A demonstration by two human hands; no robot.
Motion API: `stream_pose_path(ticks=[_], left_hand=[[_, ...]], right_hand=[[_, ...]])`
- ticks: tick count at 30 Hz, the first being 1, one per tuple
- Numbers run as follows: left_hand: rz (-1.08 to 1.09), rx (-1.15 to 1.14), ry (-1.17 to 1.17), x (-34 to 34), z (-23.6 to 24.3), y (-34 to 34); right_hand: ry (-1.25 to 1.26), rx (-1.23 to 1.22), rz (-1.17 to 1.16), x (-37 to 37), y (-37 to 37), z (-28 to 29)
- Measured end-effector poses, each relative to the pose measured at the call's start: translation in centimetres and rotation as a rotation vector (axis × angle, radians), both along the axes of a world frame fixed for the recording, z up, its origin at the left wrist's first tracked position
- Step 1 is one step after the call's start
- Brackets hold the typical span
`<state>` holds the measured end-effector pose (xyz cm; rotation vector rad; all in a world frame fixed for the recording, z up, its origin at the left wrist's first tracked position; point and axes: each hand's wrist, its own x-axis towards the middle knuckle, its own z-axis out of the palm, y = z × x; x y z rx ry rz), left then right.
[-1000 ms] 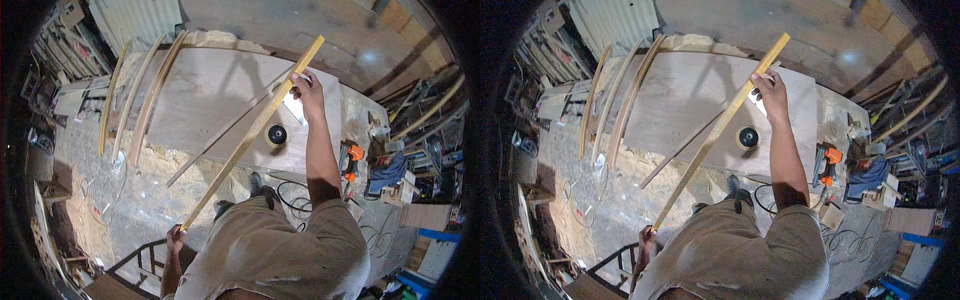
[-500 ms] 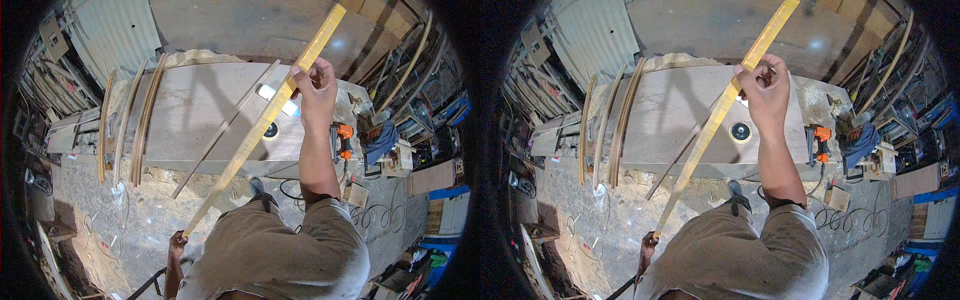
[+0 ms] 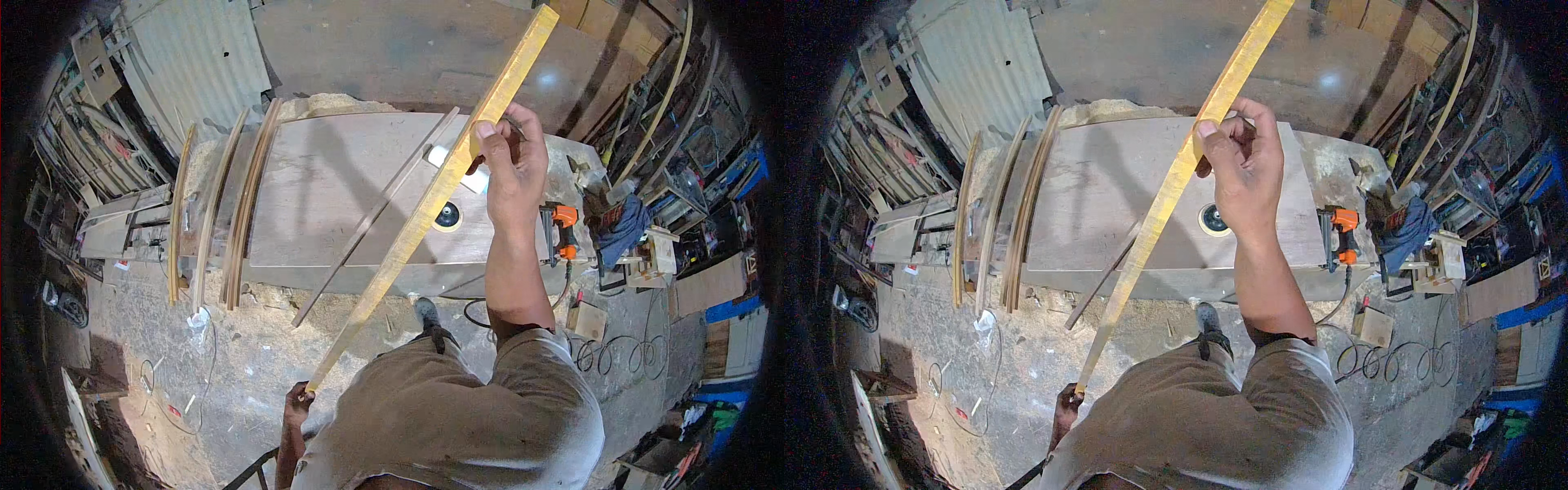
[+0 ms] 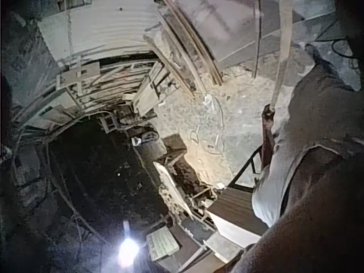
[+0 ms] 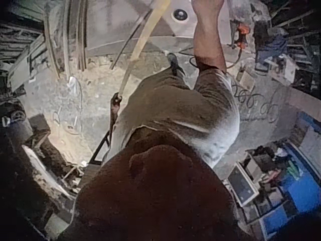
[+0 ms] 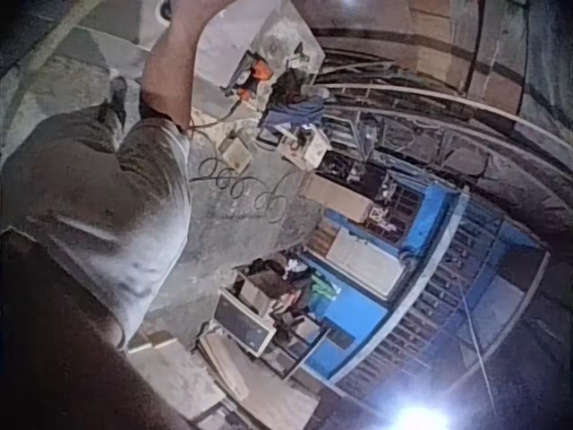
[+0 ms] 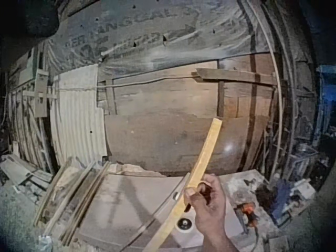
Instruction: Gluing and nailing wooden strips onto a large wooden panel.
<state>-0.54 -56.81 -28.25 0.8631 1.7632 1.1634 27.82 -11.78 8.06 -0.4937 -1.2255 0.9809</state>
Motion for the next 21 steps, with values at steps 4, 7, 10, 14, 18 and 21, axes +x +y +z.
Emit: stream_pose_path(ticks=[4, 7, 10, 14, 18, 21], left_hand=[[0.062, -0.036, -0.034, 0.9, 0.4, 0.6], [0.062, -0.005, -0.034, 1.4, 0.5, 0.9], [0.048, 0.013, 0.008, 1.3, -0.6, 0.8], [0.057, 0.046, 0.05, 1.9, -0.6, 1.0], [0.114, 0.039, -0.015, 3.3, 2.1, 2.8], [0.162, 0.104, -0.041, 3.3, 0.1, 2.2]], right_hand=[[0.006, 0.048, 0.035, -0.3, 0.3, -0.1], [0.026, 0.058, 0.075, -0.5, 0.5, 0.0], [0.038, 0.04, 0.087, -0.8, 0.7, 0.3], [0.047, -0.086, 0.028, -0.4, 3.0, 0.7], [0.075, -0.181, 0.019, 0.3, 6.4, 0.9], [0.003, -0.308, 0.023, 0.3, 7.9, 1.0]])
